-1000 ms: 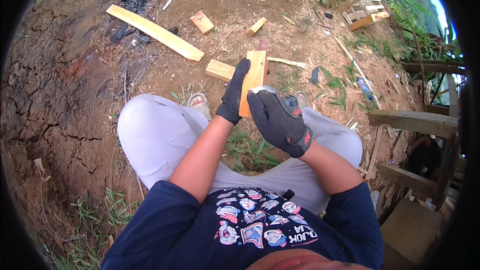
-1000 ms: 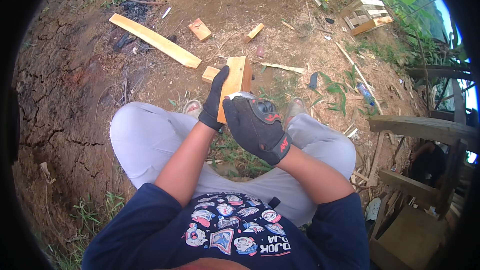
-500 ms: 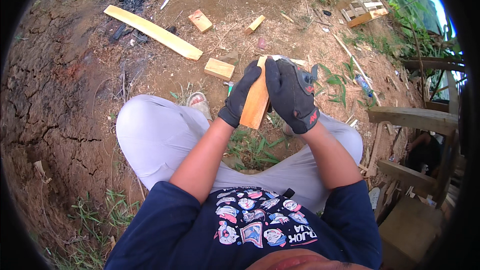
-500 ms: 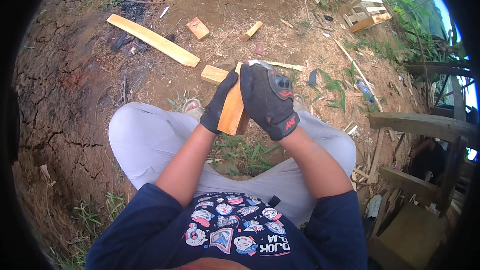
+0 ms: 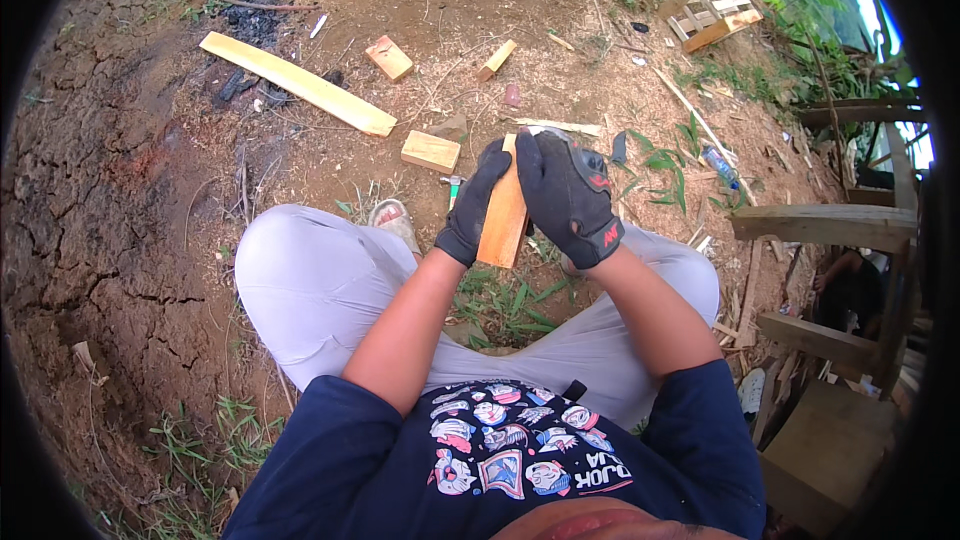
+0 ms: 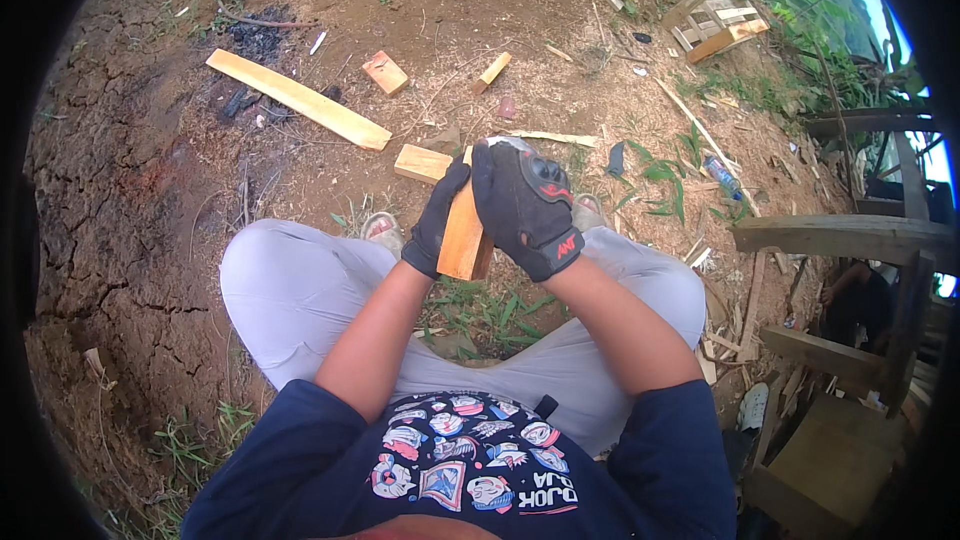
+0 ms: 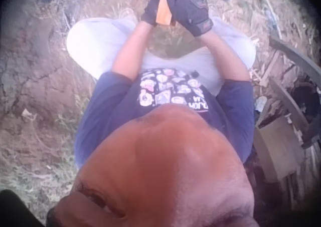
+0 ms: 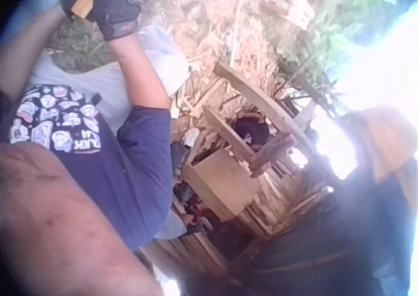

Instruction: The person sits on the ground and smooths a rectangular wooden block using a sanding block. They hold the wood with one hand and rub the sanding block across its surfaces, rotating the piece to work on different sides.

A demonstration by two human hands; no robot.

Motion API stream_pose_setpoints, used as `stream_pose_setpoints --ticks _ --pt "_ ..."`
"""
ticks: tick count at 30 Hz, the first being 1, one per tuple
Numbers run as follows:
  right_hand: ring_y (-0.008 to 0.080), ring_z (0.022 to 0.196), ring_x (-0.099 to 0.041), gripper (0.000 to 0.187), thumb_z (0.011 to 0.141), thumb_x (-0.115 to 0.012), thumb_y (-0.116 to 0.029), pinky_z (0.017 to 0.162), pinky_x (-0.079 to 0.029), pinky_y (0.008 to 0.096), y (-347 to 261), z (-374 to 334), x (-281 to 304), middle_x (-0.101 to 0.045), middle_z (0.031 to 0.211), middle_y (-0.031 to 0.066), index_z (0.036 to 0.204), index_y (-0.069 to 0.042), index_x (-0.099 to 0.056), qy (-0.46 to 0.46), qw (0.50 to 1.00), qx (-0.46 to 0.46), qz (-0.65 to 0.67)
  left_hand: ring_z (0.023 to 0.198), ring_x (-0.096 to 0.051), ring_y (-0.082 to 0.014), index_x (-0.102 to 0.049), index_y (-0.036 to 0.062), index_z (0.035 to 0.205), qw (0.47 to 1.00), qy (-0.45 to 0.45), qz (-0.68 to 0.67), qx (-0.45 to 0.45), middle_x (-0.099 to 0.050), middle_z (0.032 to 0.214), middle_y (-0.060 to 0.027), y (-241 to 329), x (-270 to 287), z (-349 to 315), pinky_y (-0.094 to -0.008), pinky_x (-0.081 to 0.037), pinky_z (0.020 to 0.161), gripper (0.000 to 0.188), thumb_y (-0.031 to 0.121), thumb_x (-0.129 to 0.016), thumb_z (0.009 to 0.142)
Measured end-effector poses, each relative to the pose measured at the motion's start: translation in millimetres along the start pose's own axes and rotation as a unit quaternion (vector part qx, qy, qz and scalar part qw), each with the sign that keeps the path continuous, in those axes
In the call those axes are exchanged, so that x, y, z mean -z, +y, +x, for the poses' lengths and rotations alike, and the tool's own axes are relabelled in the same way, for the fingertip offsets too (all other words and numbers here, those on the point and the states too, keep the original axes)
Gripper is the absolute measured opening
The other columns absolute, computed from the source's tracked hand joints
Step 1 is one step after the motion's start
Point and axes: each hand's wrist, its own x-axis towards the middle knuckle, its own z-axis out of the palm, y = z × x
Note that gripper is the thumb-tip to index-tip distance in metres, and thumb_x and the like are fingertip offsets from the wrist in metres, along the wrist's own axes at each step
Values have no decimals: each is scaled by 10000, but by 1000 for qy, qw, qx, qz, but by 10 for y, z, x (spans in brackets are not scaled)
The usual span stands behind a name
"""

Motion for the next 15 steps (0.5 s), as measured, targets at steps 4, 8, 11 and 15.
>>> stream_pose_setpoints --ticks 4,8,11,15 --pt "369 745 -674 255 1049 -548 -231 689 -526 475 -356 -157 43 -688 814 154 968 -50 -708 -68 987 -73 126 1128 -701 -299 -539 87 1456 1000 -7 -10 28 -677 1288 -142 121 -61 2 -454 -587 971 613 517 -550 1020" --pt "366 804 -677 256 1053 -479 -206 685 -523 488 214 240 -118 -677 916 180 1039 -13 -646 -73 996 -48 -11 1024 -705 -287 -553 131 1463 989 -38 100 98 -694 1271 -112 90 114 11 -441 -588 787 749 691 -530 967" --pt "364 802 -682 249 1050 -512 -208 678 -526 489 78 5 -56 -686 890 179 1004 -25 -674 -74 993 -68 62 1102 -701 -317 -548 85 1456 994 12 97 57 -680 1305 -147 -35 170 48 -476 -573 941 762 667 -554 965" --pt "383 798 -683 272 1050 -531 -237 721 -523 489 -295 -110 129 -713 903 180 974 -39 -700 -102 982 -86 136 1202 -676 -326 -558 18 1425 997 -22 -22 64 -664 1348 -182 38 238 52 -456 -529 1082 724 604 -538 1000"
